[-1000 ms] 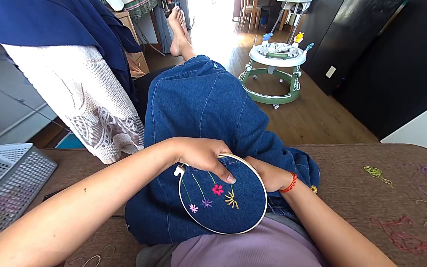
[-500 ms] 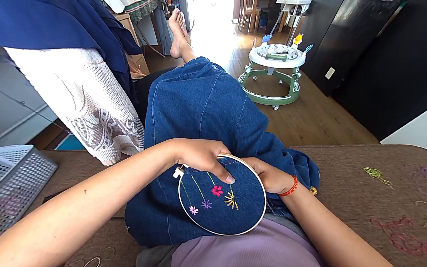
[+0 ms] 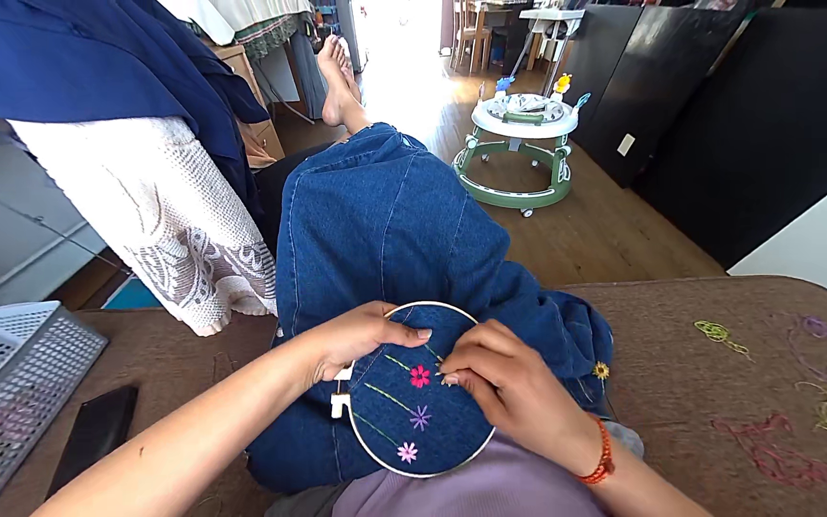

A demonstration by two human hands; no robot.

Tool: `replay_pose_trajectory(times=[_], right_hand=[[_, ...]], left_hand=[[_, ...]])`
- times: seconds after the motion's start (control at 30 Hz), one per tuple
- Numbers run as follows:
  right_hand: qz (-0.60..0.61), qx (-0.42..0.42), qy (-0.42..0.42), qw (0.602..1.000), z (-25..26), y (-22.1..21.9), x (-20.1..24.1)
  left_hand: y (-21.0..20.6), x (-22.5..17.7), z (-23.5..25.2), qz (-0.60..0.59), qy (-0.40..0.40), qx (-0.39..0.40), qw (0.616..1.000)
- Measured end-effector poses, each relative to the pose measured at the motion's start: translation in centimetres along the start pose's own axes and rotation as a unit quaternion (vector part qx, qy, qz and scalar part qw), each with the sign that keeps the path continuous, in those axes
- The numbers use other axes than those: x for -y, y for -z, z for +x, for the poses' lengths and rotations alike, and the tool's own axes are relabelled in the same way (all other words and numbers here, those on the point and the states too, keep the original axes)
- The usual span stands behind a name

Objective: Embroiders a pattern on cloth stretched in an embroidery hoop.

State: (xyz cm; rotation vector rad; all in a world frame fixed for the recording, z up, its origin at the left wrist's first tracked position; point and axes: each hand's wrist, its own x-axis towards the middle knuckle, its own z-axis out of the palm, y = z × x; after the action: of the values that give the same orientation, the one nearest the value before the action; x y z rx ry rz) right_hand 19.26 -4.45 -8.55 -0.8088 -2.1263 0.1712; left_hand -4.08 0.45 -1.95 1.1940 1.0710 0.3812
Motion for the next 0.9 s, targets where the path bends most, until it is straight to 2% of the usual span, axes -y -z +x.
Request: replay_pose_trajectory(times=[0.07, 0.13, 0.2, 0.27, 0.33, 0.43, 0.57, 0.67, 0.73, 0.8, 0.9], right_hand=[[0.056, -0.025, -0.026, 0.998, 0.1, -0.6, 0.1], [0.205, -0.034, -0.070, 0.976, 0.6, -0.1, 0.5], [0.367, -0.020, -0.111, 0.923, 1.4, 1.1, 1.0], [0.456, -0.003, -0.138, 0.879, 2.5, 2.8, 1.5], [0.459, -0.007, -0.147, 0.876, 3.9, 4.5, 2.0], [0.355, -0.042, -0.105, 0.928, 6.2, 6.9, 2.4], [0.311, -0.073, -0.037, 0.947, 9.3, 9.4, 3.3], [0.312, -0.073, 0.005, 0.947, 10.9, 9.8, 4.1], [0.329, -0.075, 0.024, 0.941, 12.1, 9.2, 4.4], [0.351, -0.067, 0.031, 0.934, 13.1, 8.4, 4.8], [0.390, -0.057, 0.022, 0.919, 14.3, 7.0, 5.0]], left_hand=[[0.1, 0.4, -0.2, -0.008, 0.006, -0.005, 1.000], [0.1, 0.6, -0.5, -0.018, 0.011, -0.009, 1.000], [0.0, 0.7, -0.7, -0.017, 0.010, -0.013, 1.000], [0.0, 0.8, -0.6, -0.015, 0.001, -0.016, 1.000], [-0.1, 0.9, -0.6, -0.003, -0.023, -0.026, 0.999], [-0.3, 1.0, -0.6, 0.022, -0.069, -0.048, 0.996], [-0.1, 1.4, -0.2, 0.106, -0.158, -0.064, 0.980], [0.6, 1.4, 0.1, 0.252, -0.287, -0.054, 0.923], [0.4, 0.7, 0.0, 0.327, -0.337, -0.080, 0.879], [-0.4, -0.2, -0.3, 0.391, -0.337, -0.113, 0.849], [-2.1, -1.5, -0.4, 0.473, -0.267, -0.151, 0.826]])
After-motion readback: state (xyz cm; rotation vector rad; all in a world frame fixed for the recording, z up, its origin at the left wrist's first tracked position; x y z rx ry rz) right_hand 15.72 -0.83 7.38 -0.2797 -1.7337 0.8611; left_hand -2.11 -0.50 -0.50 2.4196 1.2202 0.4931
